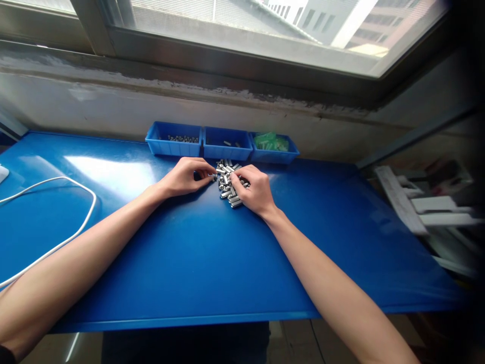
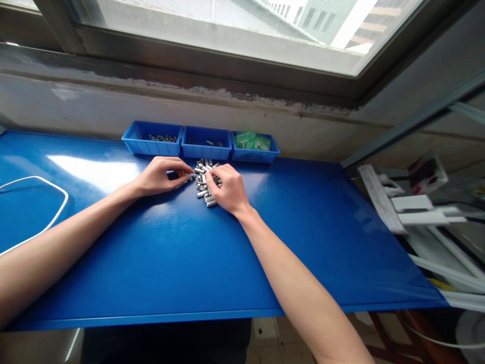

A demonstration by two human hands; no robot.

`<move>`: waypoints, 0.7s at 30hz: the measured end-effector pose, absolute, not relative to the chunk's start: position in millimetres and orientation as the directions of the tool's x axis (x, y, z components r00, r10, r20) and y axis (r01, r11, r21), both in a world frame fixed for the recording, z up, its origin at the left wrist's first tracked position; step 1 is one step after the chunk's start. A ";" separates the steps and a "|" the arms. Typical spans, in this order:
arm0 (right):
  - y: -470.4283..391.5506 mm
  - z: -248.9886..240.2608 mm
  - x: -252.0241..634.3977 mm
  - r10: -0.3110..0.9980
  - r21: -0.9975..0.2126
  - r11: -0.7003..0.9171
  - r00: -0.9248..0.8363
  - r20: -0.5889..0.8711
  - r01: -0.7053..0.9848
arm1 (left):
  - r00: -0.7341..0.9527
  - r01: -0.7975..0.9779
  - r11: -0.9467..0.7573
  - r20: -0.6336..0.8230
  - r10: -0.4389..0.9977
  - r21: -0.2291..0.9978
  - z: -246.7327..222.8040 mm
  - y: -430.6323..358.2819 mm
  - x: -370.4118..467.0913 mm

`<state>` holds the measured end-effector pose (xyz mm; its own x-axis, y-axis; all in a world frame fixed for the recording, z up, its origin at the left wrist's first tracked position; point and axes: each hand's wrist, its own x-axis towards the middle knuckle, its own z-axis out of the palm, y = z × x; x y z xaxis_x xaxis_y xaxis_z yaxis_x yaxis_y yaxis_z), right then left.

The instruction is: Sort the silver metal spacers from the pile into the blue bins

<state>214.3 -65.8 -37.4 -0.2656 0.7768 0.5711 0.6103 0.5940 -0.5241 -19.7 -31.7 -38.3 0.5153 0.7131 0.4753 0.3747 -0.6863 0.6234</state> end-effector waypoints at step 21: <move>-65.2 -37.7 214.5 0.765 -0.515 0.607 -0.268 0.586 0.606 | 0.598 0.391 -0.739 0.459 0.657 0.548 -40.3 -28.1 -22.5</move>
<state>214.5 -65.2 -37.7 -0.2684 0.7649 0.5856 0.6056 0.6067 -0.5150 -22.5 -28.1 -40.3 0.5981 0.6568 0.4593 0.3908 -0.7393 0.5483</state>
